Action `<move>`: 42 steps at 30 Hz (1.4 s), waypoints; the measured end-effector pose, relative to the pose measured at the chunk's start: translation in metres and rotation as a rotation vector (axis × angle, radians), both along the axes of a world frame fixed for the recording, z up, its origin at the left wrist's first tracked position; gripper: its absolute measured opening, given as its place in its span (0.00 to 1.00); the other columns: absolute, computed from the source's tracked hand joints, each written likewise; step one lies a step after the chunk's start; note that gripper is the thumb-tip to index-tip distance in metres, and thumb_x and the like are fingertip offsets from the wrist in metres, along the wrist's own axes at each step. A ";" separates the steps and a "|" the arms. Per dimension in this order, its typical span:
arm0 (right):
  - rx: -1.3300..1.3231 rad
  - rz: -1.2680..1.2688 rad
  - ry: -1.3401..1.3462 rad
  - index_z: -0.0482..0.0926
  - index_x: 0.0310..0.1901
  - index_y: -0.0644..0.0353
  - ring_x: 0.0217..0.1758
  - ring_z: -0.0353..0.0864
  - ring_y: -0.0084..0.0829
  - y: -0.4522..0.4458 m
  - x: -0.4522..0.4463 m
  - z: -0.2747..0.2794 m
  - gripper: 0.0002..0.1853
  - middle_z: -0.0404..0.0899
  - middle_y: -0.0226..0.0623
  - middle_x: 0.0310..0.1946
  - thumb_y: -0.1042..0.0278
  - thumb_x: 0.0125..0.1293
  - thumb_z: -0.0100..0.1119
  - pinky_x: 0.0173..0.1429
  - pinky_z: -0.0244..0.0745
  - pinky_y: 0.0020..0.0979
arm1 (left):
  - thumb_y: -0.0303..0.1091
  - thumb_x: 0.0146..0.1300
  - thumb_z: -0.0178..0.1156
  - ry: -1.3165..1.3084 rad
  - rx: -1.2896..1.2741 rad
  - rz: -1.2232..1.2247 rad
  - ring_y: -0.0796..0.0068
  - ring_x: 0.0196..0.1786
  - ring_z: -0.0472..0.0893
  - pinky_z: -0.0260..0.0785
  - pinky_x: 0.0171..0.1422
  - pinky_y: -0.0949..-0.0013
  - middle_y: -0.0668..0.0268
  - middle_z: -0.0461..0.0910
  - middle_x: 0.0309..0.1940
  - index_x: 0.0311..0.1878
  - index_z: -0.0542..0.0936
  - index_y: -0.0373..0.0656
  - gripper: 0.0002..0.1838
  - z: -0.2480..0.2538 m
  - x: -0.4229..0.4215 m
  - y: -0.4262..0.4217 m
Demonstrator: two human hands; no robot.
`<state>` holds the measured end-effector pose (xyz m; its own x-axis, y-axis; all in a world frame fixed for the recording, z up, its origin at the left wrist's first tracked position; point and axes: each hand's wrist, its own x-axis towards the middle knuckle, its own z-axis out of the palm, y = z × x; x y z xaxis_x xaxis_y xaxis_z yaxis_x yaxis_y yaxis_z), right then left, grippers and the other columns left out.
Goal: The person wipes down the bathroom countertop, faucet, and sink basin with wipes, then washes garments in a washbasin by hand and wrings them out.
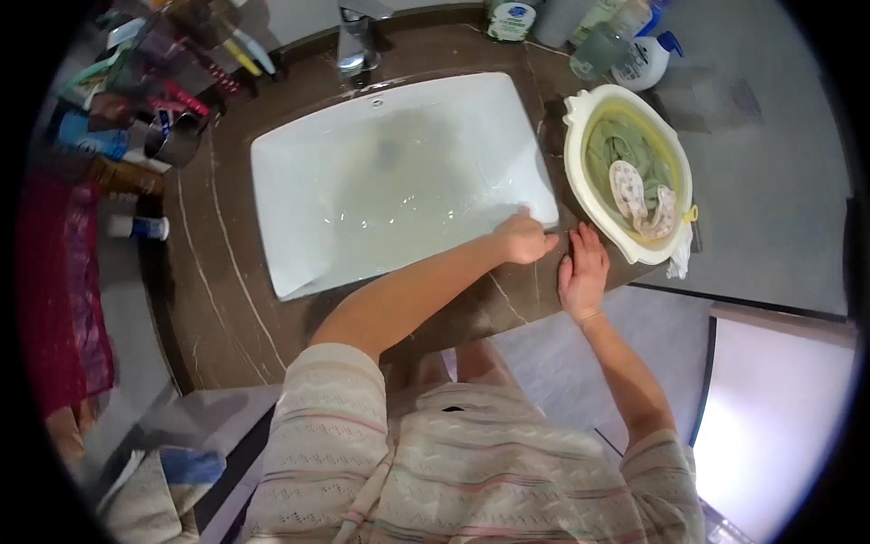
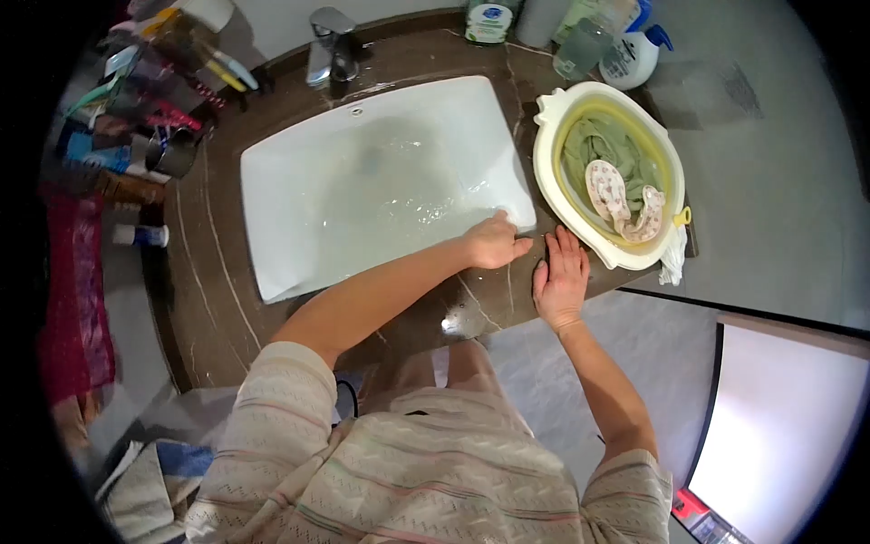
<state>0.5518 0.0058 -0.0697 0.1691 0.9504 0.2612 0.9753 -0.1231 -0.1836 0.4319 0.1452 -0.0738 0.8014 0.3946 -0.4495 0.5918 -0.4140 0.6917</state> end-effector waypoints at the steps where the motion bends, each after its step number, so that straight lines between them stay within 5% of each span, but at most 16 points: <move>1: 0.007 0.001 -0.002 0.68 0.57 0.63 0.67 0.59 0.40 0.000 0.001 -0.001 0.23 0.64 0.44 0.62 0.68 0.58 0.49 0.69 0.50 0.43 | 0.58 0.65 0.38 0.027 -0.050 0.008 0.43 0.60 0.67 0.58 0.65 0.56 0.37 0.66 0.56 0.47 0.76 0.26 0.37 0.002 -0.006 0.007; 3: 0.013 0.014 -0.001 0.68 0.58 0.62 0.68 0.59 0.40 -0.002 0.002 -0.003 0.23 0.64 0.43 0.63 0.69 0.58 0.49 0.69 0.49 0.42 | 0.63 0.64 0.34 -0.010 -0.026 0.017 0.46 0.54 0.73 0.62 0.60 0.54 0.44 0.76 0.47 0.42 0.79 0.29 0.40 -0.012 -0.028 0.016; 12: 0.030 0.047 0.010 0.67 0.58 0.62 0.68 0.58 0.40 -0.004 0.006 -0.006 0.24 0.63 0.41 0.63 0.70 0.58 0.48 0.69 0.49 0.43 | 0.69 0.60 0.34 0.371 -0.086 0.253 0.48 0.54 0.73 0.62 0.61 0.56 0.47 0.77 0.47 0.41 0.82 0.35 0.43 -0.031 -0.209 0.029; 15: 0.029 0.052 0.004 0.67 0.59 0.62 0.68 0.58 0.42 -0.005 0.005 -0.005 0.24 0.63 0.42 0.63 0.73 0.58 0.48 0.68 0.50 0.43 | 0.63 0.59 0.43 0.490 -0.025 0.259 0.49 0.48 0.77 0.66 0.56 0.57 0.47 0.79 0.43 0.40 0.83 0.39 0.34 -0.018 -0.247 0.032; 18: 0.026 0.058 0.016 0.67 0.58 0.62 0.69 0.57 0.40 -0.005 0.006 -0.007 0.24 0.63 0.41 0.64 0.69 0.59 0.47 0.69 0.48 0.43 | 0.45 0.54 0.56 0.298 0.055 0.176 0.58 0.35 0.81 0.73 0.42 0.61 0.51 0.81 0.34 0.36 0.84 0.39 0.18 -0.024 -0.277 0.042; 21: 0.023 0.038 -0.009 0.68 0.58 0.62 0.68 0.58 0.41 -0.003 0.003 -0.005 0.23 0.63 0.42 0.63 0.70 0.58 0.48 0.69 0.49 0.43 | 0.28 0.48 0.58 0.274 -0.092 0.615 0.70 0.25 0.78 0.71 0.29 0.67 0.60 0.80 0.25 0.32 0.82 0.38 0.08 -0.027 -0.288 0.054; 24: 0.028 0.054 0.018 0.69 0.56 0.63 0.67 0.60 0.42 -0.004 0.009 -0.009 0.22 0.64 0.44 0.62 0.72 0.57 0.49 0.68 0.51 0.43 | 0.24 0.49 0.58 -0.105 -0.388 0.914 0.75 0.26 0.74 0.69 0.30 0.72 0.67 0.77 0.24 0.34 0.82 0.40 0.08 -0.031 -0.289 0.068; 26: 0.052 0.060 0.113 0.72 0.53 0.65 0.61 0.68 0.41 -0.002 0.012 0.002 0.20 0.70 0.42 0.57 0.73 0.58 0.53 0.63 0.61 0.40 | 0.29 0.51 0.58 -0.024 -0.329 0.736 0.75 0.25 0.74 0.68 0.28 0.71 0.66 0.76 0.24 0.37 0.81 0.38 0.09 -0.043 -0.275 0.070; 28: 0.047 -0.191 0.715 0.72 0.52 0.65 0.53 0.76 0.35 -0.002 0.017 0.007 0.18 0.75 0.39 0.51 0.70 0.60 0.55 0.52 0.72 0.34 | 0.33 0.51 0.59 0.053 -0.337 0.673 0.75 0.25 0.74 0.69 0.27 0.71 0.65 0.77 0.26 0.37 0.80 0.37 0.12 -0.024 -0.255 0.057; 30: 0.097 -0.467 1.286 0.73 0.52 0.65 0.46 0.79 0.29 0.001 0.014 0.036 0.18 0.77 0.37 0.46 0.65 0.63 0.57 0.41 0.76 0.27 | 0.38 0.48 0.60 0.192 -0.153 0.352 0.70 0.24 0.77 0.70 0.28 0.67 0.60 0.79 0.23 0.32 0.81 0.38 0.13 -0.029 -0.247 0.058; 33: 0.061 -0.536 1.687 0.70 0.53 0.65 0.45 0.80 0.32 0.001 0.001 0.073 0.19 0.77 0.41 0.46 0.61 0.65 0.54 0.36 0.79 0.28 | 0.39 0.44 0.59 0.354 0.048 0.018 0.60 0.25 0.79 0.71 0.33 0.60 0.54 0.79 0.23 0.26 0.82 0.38 0.13 -0.045 -0.237 0.065; 36: -0.014 -0.572 1.828 0.69 0.53 0.63 0.43 0.81 0.34 -0.007 0.011 0.069 0.19 0.78 0.42 0.45 0.60 0.67 0.52 0.35 0.80 0.29 | 0.37 0.46 0.59 0.144 0.135 0.302 0.65 0.23 0.78 0.71 0.32 0.63 0.56 0.79 0.22 0.30 0.82 0.38 0.13 -0.060 -0.246 0.077; 39: -0.141 -0.528 1.777 0.70 0.52 0.63 0.39 0.82 0.32 -0.017 0.008 0.062 0.16 0.79 0.41 0.41 0.64 0.67 0.51 0.34 0.79 0.28 | 0.33 0.49 0.56 0.067 -0.265 0.895 0.72 0.22 0.76 0.70 0.31 0.67 0.59 0.78 0.22 0.34 0.83 0.40 0.11 -0.045 -0.237 0.083; 42: -0.255 -0.491 1.695 0.71 0.51 0.64 0.38 0.82 0.30 -0.003 -0.002 0.058 0.14 0.80 0.41 0.40 0.67 0.67 0.50 0.34 0.79 0.28 | 0.28 0.52 0.54 -0.145 -0.299 0.697 0.78 0.25 0.75 0.69 0.32 0.71 0.62 0.77 0.24 0.38 0.82 0.41 0.12 -0.055 -0.212 0.077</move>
<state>0.5494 0.0023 -0.0119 0.3228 0.7200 -0.6143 -0.3737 -0.4993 -0.7817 0.2195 0.2227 -0.1286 0.4711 0.7081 -0.5259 0.5424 0.2376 0.8058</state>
